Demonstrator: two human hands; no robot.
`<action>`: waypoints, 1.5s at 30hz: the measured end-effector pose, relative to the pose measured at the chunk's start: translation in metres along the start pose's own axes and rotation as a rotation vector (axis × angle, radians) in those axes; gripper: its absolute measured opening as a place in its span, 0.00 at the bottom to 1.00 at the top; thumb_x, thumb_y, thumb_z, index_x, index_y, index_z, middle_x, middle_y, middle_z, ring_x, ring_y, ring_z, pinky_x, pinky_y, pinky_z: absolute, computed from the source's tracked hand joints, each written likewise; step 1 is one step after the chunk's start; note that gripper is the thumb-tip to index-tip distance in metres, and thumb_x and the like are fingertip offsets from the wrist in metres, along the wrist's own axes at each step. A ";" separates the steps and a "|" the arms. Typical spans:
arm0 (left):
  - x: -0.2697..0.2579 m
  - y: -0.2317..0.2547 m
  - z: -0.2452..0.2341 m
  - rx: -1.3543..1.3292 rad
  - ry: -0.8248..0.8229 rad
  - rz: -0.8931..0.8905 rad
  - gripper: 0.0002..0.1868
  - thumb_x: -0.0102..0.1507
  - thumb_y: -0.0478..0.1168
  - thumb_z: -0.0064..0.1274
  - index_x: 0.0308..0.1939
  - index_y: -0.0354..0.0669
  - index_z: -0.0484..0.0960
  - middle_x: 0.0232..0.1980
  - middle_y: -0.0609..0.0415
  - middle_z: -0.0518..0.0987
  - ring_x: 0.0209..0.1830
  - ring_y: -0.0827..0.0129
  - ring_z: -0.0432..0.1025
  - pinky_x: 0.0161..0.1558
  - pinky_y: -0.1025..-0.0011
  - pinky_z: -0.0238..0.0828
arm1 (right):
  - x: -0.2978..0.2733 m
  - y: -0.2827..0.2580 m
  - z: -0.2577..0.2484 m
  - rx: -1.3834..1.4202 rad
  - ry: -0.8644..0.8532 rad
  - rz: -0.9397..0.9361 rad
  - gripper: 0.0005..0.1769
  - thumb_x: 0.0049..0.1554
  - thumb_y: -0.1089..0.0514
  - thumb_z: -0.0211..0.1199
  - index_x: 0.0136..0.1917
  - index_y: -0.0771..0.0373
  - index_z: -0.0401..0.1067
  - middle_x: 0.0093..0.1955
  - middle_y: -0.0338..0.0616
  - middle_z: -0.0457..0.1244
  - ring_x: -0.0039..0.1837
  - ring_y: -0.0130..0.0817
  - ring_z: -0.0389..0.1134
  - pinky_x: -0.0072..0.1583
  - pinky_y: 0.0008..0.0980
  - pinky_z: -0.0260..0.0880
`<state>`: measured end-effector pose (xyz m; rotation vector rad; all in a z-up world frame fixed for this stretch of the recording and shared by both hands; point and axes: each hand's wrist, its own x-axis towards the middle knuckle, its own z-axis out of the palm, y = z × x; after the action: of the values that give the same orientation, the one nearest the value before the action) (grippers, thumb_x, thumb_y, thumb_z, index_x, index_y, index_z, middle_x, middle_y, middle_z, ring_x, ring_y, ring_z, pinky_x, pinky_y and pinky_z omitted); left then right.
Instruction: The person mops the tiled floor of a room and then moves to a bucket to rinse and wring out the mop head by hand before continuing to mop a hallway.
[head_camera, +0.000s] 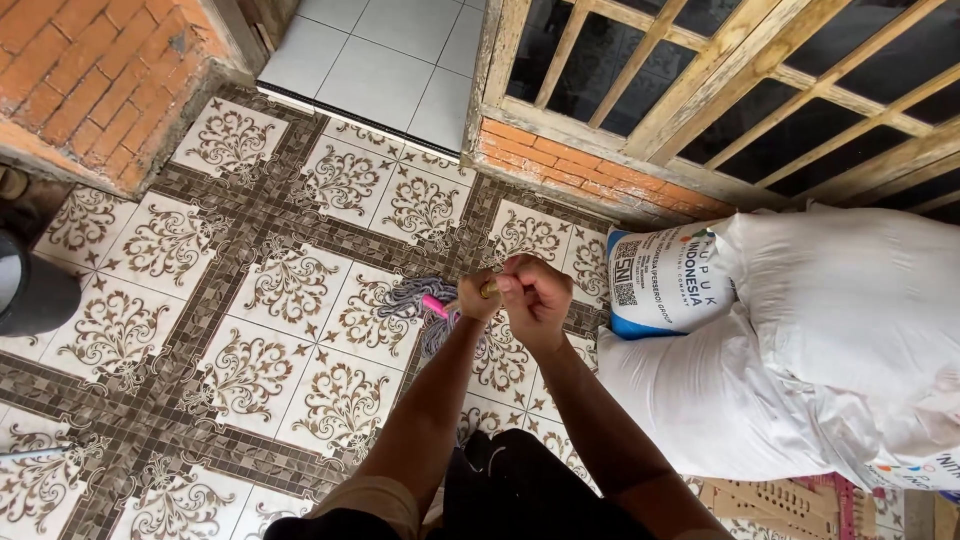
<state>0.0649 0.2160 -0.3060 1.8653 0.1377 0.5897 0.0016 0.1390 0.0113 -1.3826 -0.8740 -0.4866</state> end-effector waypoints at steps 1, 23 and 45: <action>0.000 0.002 -0.006 -0.041 -0.008 -0.010 0.16 0.63 0.44 0.57 0.23 0.40 0.79 0.18 0.50 0.74 0.15 0.65 0.68 0.22 0.65 0.60 | -0.002 0.003 0.004 -0.097 0.034 0.057 0.11 0.65 0.65 0.62 0.42 0.66 0.64 0.35 0.40 0.61 0.37 0.23 0.60 0.41 0.26 0.62; -0.023 -0.008 -0.019 0.033 0.005 0.118 0.05 0.56 0.39 0.57 0.28 0.43 0.82 0.24 0.51 0.80 0.18 0.67 0.73 0.24 0.69 0.71 | -0.003 0.042 0.005 0.064 0.090 0.360 0.27 0.68 0.55 0.59 0.28 0.59 0.58 0.24 0.31 0.54 0.25 0.18 0.52 0.29 0.26 0.50; -0.015 0.012 -0.084 0.082 -0.026 -0.292 0.06 0.58 0.40 0.61 0.31 0.42 0.83 0.25 0.49 0.80 0.20 0.62 0.75 0.26 0.62 0.70 | 0.028 0.102 0.066 0.115 0.039 0.649 0.26 0.65 0.60 0.61 0.26 0.61 0.59 0.21 0.33 0.54 0.23 0.19 0.52 0.27 0.26 0.50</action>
<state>0.0111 0.2776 -0.2789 1.8861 0.4149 0.3628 0.0797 0.2247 -0.0352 -1.4505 -0.3737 0.0361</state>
